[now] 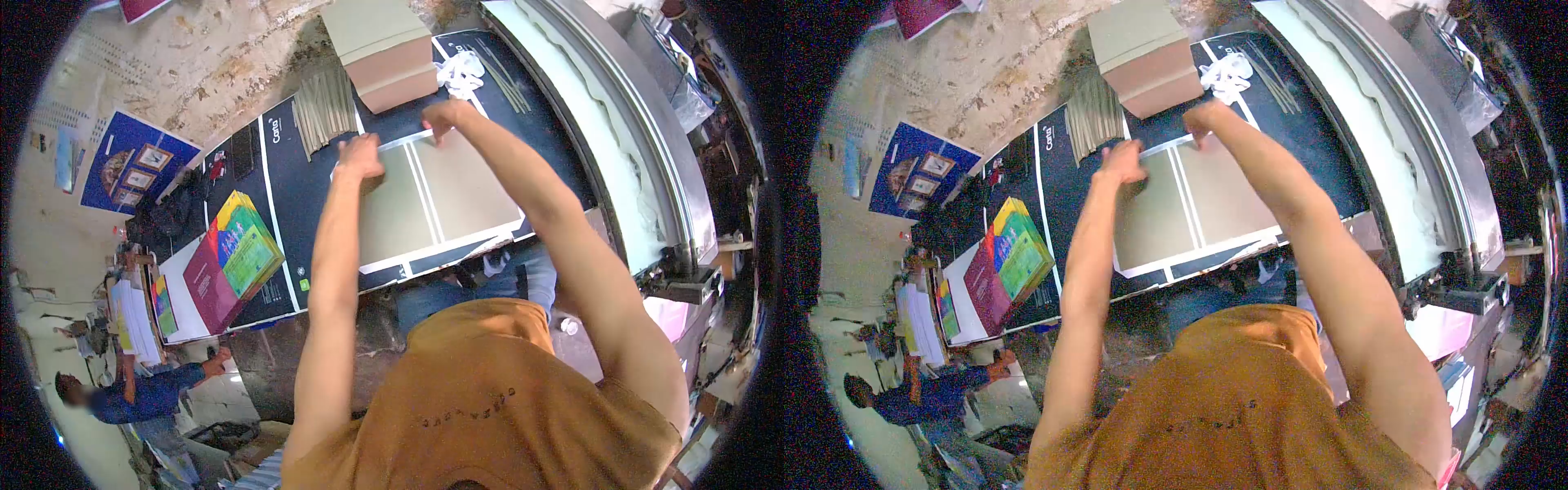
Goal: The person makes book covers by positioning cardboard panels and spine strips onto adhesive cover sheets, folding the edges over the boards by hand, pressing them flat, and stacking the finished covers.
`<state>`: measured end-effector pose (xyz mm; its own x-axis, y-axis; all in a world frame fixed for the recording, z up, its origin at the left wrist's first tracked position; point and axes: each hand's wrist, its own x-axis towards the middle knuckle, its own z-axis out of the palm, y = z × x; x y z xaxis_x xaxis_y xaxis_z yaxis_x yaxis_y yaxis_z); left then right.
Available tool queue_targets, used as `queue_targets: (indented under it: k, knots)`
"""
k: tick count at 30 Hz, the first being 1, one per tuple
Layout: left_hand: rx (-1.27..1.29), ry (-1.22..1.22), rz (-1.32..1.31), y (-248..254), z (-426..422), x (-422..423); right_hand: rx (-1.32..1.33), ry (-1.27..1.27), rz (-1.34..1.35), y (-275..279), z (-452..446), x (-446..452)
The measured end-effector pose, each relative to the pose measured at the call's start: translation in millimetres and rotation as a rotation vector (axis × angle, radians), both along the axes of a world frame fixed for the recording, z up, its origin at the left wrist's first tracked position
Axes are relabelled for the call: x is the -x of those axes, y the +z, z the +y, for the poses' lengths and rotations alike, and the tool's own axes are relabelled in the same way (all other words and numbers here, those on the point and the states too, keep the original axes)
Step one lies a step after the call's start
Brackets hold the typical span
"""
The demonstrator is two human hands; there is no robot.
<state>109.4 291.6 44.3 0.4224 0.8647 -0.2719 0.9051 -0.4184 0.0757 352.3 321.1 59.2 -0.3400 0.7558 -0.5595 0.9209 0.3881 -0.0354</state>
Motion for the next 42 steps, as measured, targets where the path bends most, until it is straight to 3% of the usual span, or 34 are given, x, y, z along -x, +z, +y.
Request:
queue_targets:
  k: [1,2,3,5,9,11,15,19,20,22,25,33,39,42]
  knots:
    - [0.031,0.018,0.025,-4,3,18,0.045,0.032,-0.063,-1,8,-12]
    - [0.071,0.051,0.023,2,0,34,-0.103,-0.012,-0.173,-23,17,-27]
    - [0.109,0.081,0.020,7,-6,44,0.009,-0.120,-0.101,-37,33,-45]
    - [0.070,0.059,0.012,11,-18,48,-0.076,-0.075,-0.003,-4,-3,-51]
    - [-0.083,-0.069,-0.298,-33,-13,22,-0.521,-0.128,0.204,-40,-59,-58]
    - [-0.314,-0.066,-0.407,-36,-39,-20,-0.615,-0.173,0.237,-48,-98,-52]
    - [-0.436,-0.096,-0.419,-48,-60,-39,-0.945,-0.183,0.318,-70,-136,-43]
    - [-0.543,-0.178,-0.543,-64,-65,-35,-0.974,-0.298,0.271,-86,-123,1]
    - [-0.584,-0.198,-0.541,-71,-63,-33,-0.790,-0.282,0.253,-86,-117,10]
    - [-0.648,-0.239,-0.489,-66,-65,-21,-0.774,-0.302,0.214,-76,-113,2]
    - [-0.460,-0.040,-0.406,-47,-82,15,-0.774,-0.349,0.245,-76,-124,-14]
    - [-0.506,-0.011,-0.537,-58,-82,21,-0.782,-0.226,0.278,-73,-119,31]
    - [-0.480,0.017,-0.416,-44,-71,-7,-0.784,-0.148,0.441,-79,-122,40]
    - [-0.528,-0.214,-0.375,-68,-62,-14,-0.797,-0.100,0.377,-79,-124,37]
